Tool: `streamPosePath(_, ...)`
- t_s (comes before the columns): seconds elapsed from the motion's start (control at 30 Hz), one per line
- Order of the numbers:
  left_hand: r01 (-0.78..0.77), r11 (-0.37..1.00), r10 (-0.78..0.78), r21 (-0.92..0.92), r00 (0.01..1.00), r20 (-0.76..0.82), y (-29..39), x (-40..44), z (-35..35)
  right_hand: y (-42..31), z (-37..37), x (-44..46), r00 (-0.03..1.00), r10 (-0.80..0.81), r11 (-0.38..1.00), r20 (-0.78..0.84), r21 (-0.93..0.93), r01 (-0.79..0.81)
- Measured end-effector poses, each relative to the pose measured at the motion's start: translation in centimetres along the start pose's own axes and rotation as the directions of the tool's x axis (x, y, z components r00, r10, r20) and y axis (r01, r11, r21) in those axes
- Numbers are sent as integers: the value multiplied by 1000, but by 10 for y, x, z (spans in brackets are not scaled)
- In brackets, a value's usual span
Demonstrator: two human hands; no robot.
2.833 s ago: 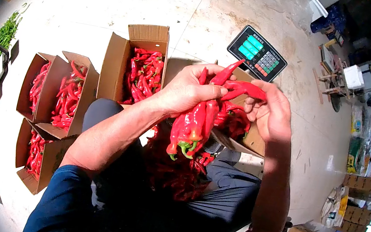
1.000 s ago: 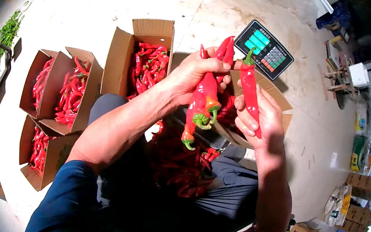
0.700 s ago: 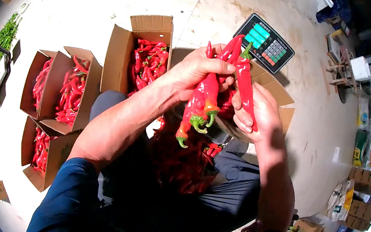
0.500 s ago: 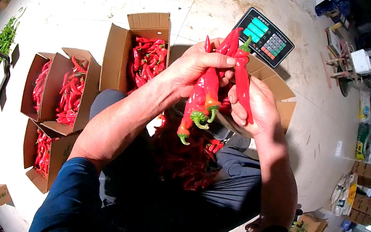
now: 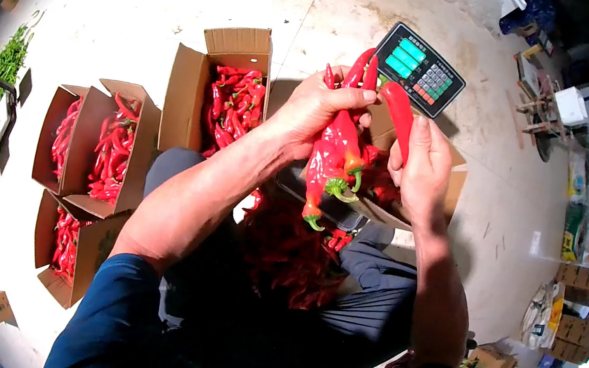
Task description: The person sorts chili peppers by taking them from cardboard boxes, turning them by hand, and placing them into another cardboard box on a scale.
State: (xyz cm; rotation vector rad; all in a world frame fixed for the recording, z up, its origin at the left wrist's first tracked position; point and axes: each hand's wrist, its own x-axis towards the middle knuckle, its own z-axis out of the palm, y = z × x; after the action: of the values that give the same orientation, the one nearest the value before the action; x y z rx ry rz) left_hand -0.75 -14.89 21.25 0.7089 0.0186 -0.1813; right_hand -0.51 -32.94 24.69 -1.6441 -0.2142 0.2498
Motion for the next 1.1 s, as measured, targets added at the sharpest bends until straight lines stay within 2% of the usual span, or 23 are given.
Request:
streamPosePath(0.27, 68, 990, -72, 127, 997, 31, 1, -1, 1, 4, -18, 5, 994, -40, 995, -105, -90, 30)
streamPosePath(0.33, 31, 981, -15, 192, 997, -82, 1, 0, 3, 9, -34, 10, 990, -74, 990, -120, -126, 59)
streamPosePath(0.37, 16, 974, 16, 226, 990, -138, 1, 2, 3, 12, -46, 14, 988, -124, 967, -92, -233, 100)
streamPosePath(0.4, -35, 978, 66, 207, 987, -146, -3, 7, -4, 15, -53, 20, 988, -102, 943, -118, -328, 58)
streamPosePath(0.43, -43, 962, 101, 270, 973, -206, -2, 7, -4, 41, -76, 32, 958, -271, 825, -97, -535, 180)
streamPosePath(0.5, -60, 904, 194, 424, 940, -281, -1, 8, -5, 56, -90, 36, 955, -293, 757, -56, -623, 196)
streamPosePath(0.57, -73, 802, 308, 593, 901, -306, -3, 10, -5, 26, -69, 19, 999, -6, 905, -37, -425, -10)
streamPosePath(0.6, -85, 798, 323, 596, 896, -304, -4, 9, -3, 18, -53, 11, 996, 62, 971, 70, -234, -44)
streamPosePath(0.67, -102, 789, 345, 606, 890, -299, -10, 8, 1, 18, -20, -1, 979, 104, 984, 175, -163, -75)
streamPosePath(0.73, -112, 785, 349, 609, 892, -286, -14, 8, 3, 22, 7, -10, 957, 73, 993, 280, -107, -45)
streamPosePath(0.77, -116, 786, 349, 607, 894, -281, -14, 8, 4, 16, 13, -10, 949, 171, 972, 266, -204, -118)
streamPosePath(0.83, -140, 796, 362, 588, 890, -277, -14, 7, 6, 24, 14, -7, 982, 74, 980, 176, -195, -39)
streamPosePath(0.9, -158, 842, 343, 517, 895, -284, -15, 10, 3, 28, 15, -3, 997, 0, 983, 81, -185, 15)
streamPosePath(0.93, -166, 862, 333, 478, 898, -288, -16, 11, 1, 26, 11, -3, 993, 57, 996, 103, -73, -50)
streamPosePath(0.97, -196, 873, 351, 446, 888, -296, -18, 14, -1, 23, 6, -2, 989, 70, 996, 129, -56, -63)
streamPosePath(1.0, -143, 888, 306, 438, 893, -329, -10, 13, -3, 19, 2, -1, 985, 83, 996, 154, -40, -78)
streamPosePath(1.1, -125, 989, 142, 76, 950, -277, -1, 12, -5, 12, -2, 0, 965, 121, 916, 234, 349, -199)
